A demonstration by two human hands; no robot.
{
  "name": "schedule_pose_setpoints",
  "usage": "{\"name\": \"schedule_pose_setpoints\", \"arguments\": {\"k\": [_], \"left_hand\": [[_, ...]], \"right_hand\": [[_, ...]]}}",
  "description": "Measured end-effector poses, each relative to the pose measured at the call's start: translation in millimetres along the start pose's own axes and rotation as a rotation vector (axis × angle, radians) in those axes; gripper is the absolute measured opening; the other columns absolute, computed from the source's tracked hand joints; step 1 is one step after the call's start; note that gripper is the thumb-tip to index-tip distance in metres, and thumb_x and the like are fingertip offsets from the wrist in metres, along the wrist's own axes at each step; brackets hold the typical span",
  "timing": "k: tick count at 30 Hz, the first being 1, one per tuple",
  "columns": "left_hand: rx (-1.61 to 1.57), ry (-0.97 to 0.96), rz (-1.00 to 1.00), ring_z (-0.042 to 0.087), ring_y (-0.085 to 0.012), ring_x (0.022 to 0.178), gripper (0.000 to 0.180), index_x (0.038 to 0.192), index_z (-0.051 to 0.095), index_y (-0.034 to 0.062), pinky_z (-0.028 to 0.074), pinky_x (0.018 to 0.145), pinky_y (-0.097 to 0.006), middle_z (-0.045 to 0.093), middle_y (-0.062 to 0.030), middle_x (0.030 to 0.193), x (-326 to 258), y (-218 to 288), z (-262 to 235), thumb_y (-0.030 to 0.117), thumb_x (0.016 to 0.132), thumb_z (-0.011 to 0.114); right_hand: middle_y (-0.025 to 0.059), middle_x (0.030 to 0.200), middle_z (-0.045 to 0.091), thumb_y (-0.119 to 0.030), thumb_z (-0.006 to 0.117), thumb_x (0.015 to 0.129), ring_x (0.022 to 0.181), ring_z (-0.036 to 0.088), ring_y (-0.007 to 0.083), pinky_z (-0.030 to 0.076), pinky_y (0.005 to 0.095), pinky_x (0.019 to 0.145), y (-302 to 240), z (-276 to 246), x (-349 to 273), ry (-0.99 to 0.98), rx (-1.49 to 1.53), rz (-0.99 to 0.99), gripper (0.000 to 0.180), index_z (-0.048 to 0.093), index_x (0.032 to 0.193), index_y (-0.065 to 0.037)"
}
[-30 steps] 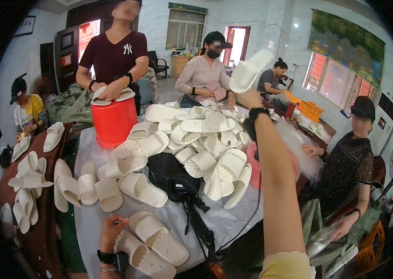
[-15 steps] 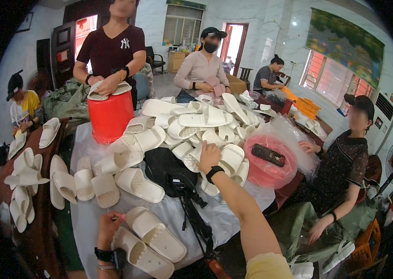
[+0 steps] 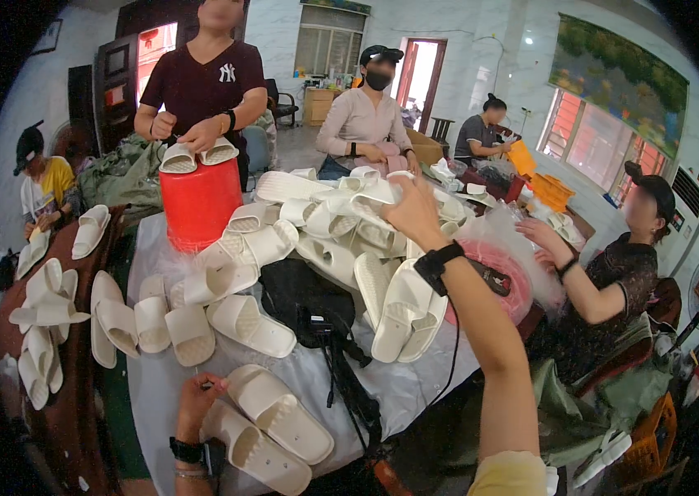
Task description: Attaching tags to white slippers and packing them into a black bag at a manufacturing table.
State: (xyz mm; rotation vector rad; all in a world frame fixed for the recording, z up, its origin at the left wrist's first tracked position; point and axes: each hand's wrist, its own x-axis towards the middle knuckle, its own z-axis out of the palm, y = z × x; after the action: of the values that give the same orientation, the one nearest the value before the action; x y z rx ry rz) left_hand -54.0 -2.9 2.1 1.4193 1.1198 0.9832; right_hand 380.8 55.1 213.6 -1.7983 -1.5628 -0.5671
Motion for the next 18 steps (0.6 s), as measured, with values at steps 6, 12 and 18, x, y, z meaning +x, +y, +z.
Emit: {"name": "schedule_pose_setpoints", "arguments": {"k": [6,12,18], "left_hand": [[0.038,0.027,-0.079,0.051,-0.0068,0.062,0.016,0.076,0.064,0.0002,0.042,0.058,-0.023,0.061,0.0,0.069,-4,7,-2,0.014,0.076,0.072],[0.063,0.003,-0.067,0.052,-0.007,0.062,0.017,0.077,0.065,0.0003,0.043,0.058,-0.023,0.062,-0.0006,0.07,-1,-10,-6,0.016,0.076,0.072],[0.119,0.013,-0.158,0.051,-0.0062,0.062,0.015,0.079,0.065,0.0006,0.042,0.057,-0.022,0.061,0.0005,0.07,-5,4,-5,0.014,0.077,0.07]], "right_hand": [[0.0152,0.104,0.046,-0.023,0.073,0.057,0.095,0.043,0.0339,0.034,0.043,0.086,-26,-67,37,0.643,-0.181,-0.343,0.062,0.055,0.116,-0.016],[0.0225,0.12,0.04,-0.03,0.077,0.06,0.114,0.038,0.042,0.033,0.0479,0.094,31,-59,103,0.852,-0.57,-0.172,0.068,0.052,0.121,-0.016],[0.0221,0.132,0.033,-0.031,0.071,0.066,0.124,0.034,0.0359,0.031,0.0579,0.094,91,25,56,0.051,-0.383,0.056,0.065,0.048,0.124,-0.013]]}}
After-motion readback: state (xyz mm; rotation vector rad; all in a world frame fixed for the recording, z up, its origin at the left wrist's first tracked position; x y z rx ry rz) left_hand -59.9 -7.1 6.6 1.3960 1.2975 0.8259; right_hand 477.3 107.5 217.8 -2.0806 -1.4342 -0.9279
